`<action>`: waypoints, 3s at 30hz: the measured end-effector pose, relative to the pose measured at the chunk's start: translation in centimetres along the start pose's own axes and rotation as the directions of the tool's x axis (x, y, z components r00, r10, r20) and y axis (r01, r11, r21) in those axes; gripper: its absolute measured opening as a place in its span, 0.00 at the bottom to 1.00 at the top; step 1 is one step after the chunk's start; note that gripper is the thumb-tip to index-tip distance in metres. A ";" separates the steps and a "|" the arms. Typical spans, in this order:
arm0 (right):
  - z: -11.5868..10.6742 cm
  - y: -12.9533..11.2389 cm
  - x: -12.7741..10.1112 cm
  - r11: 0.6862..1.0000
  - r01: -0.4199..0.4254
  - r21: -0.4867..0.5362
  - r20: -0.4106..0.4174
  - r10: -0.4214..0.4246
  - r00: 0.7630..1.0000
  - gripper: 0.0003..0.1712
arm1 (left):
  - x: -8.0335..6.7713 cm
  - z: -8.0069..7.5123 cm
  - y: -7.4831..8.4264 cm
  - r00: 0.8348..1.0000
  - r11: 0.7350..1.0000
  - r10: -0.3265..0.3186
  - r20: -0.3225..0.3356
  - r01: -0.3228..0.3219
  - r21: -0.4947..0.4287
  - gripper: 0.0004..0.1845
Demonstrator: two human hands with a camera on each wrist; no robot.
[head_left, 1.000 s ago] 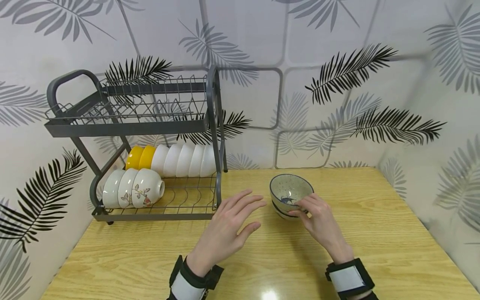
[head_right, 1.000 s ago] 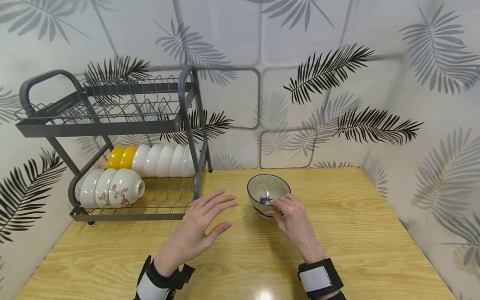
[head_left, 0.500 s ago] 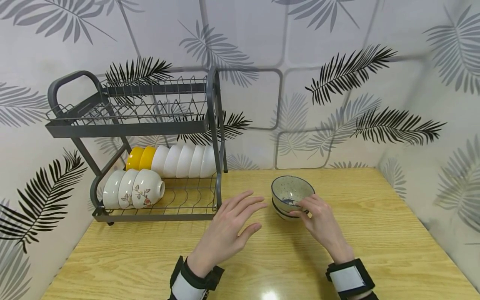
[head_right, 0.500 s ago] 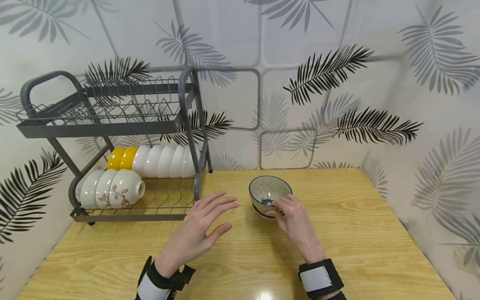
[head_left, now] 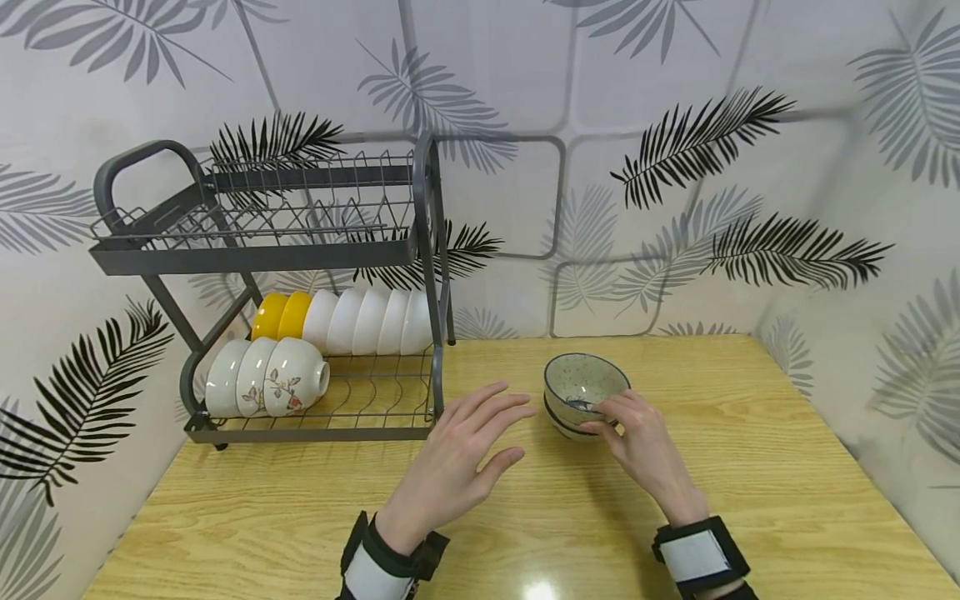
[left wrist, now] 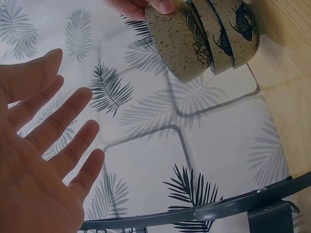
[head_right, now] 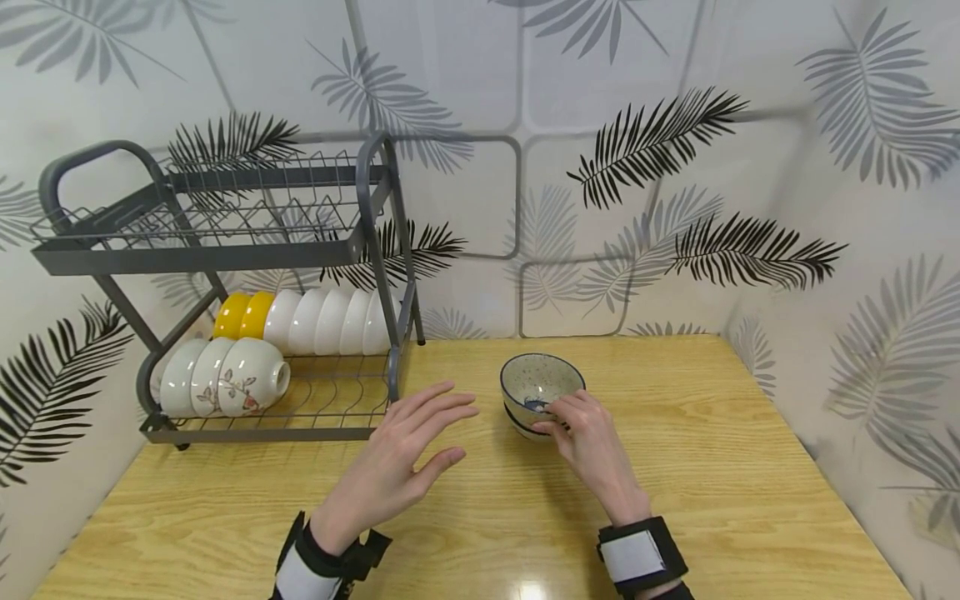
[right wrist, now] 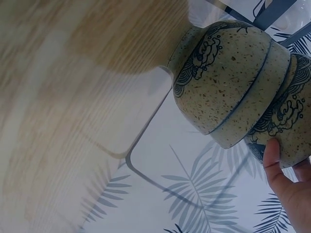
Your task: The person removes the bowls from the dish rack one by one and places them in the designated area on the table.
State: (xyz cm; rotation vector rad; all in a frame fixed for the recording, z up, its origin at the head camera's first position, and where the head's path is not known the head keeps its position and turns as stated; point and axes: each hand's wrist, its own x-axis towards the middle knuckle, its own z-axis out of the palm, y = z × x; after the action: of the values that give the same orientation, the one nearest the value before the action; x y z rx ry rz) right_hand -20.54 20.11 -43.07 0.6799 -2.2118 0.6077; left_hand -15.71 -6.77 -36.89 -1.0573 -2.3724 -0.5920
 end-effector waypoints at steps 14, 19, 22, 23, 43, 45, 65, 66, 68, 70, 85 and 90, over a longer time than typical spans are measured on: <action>0.0 -0.1 -0.1 1.000 -0.010 0.007 0.010 0.010 1.000 0.11 | -0.1 0.2 0.0 1.000 1.000 -0.003 -0.003 0.003 0.000 0.24; 0.0 -0.2 -0.1 1.000 -0.011 -0.001 0.007 0.011 1.000 0.11 | -0.1 0.2 0.0 1.000 1.000 0.004 -0.004 -0.004 -0.002 0.24; 0.0 -0.2 -0.1 1.000 -0.017 0.001 0.010 0.017 1.000 0.11 | -0.1 0.2 0.0 1.000 1.000 0.003 -0.003 -0.003 -0.002 0.24; 0.0 -0.2 -0.1 1.000 -0.018 0.001 0.012 0.018 1.000 0.11 | -0.1 0.2 0.0 1.000 1.000 0.001 -0.001 -0.001 -0.002 0.24; 0.2 0.2 -0.2 1.000 -0.020 -0.003 0.020 0.020 1.000 0.11 | -0.1 0.6 -0.6 0.999 0.998 -0.032 0.009 0.032 -0.051 0.23; 0.2 0.2 -0.3 1.000 -0.023 -0.002 0.021 0.023 1.000 0.11 | -0.1 0.6 -0.6 0.999 0.998 -0.035 0.012 0.036 -0.056 0.23; 0.6 0.7 -0.7 0.997 -0.078 -0.027 0.062 0.080 0.995 0.09 | -0.1 0.5 -0.6 0.998 0.995 -0.059 0.029 0.061 -0.076 0.22; 0.6 0.7 -0.8 0.996 -0.086 -0.029 0.070 0.088 0.994 0.09 | -0.1 0.5 -0.6 0.998 0.995 -0.058 0.028 0.060 -0.075 0.22; 0.7 0.7 -0.8 0.994 -0.102 -0.033 0.088 0.104 0.991 0.08 | -0.1 0.6 -0.6 0.998 0.995 -0.056 0.025 0.058 -0.076 0.22; 0.8 0.6 -0.8 0.992 -0.119 -0.040 0.111 0.123 0.986 0.07 | -0.1 0.6 -0.7 0.998 0.995 -0.056 0.026 0.058 -0.078 0.22; 0.7 0.5 -0.6 0.979 -0.196 -0.053 0.212 0.203 0.956 0.22 | -1.3 -0.7 -4.9 0.954 0.960 -0.280 -0.112 0.276 -0.046 0.24; 0.3 0.2 0.1 0.976 -0.214 0.033 0.139 0.207 0.968 0.30 | -3.1 -2.4 -8.3 0.793 0.823 -0.564 -0.230 0.560 -0.089 0.30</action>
State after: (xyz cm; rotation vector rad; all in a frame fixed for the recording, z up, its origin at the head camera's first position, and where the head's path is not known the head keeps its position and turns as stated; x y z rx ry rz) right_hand -20.86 20.07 -43.22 0.5267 -2.4229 0.7420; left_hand -19.74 -14.90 -38.38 -0.2248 -2.4400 -0.8906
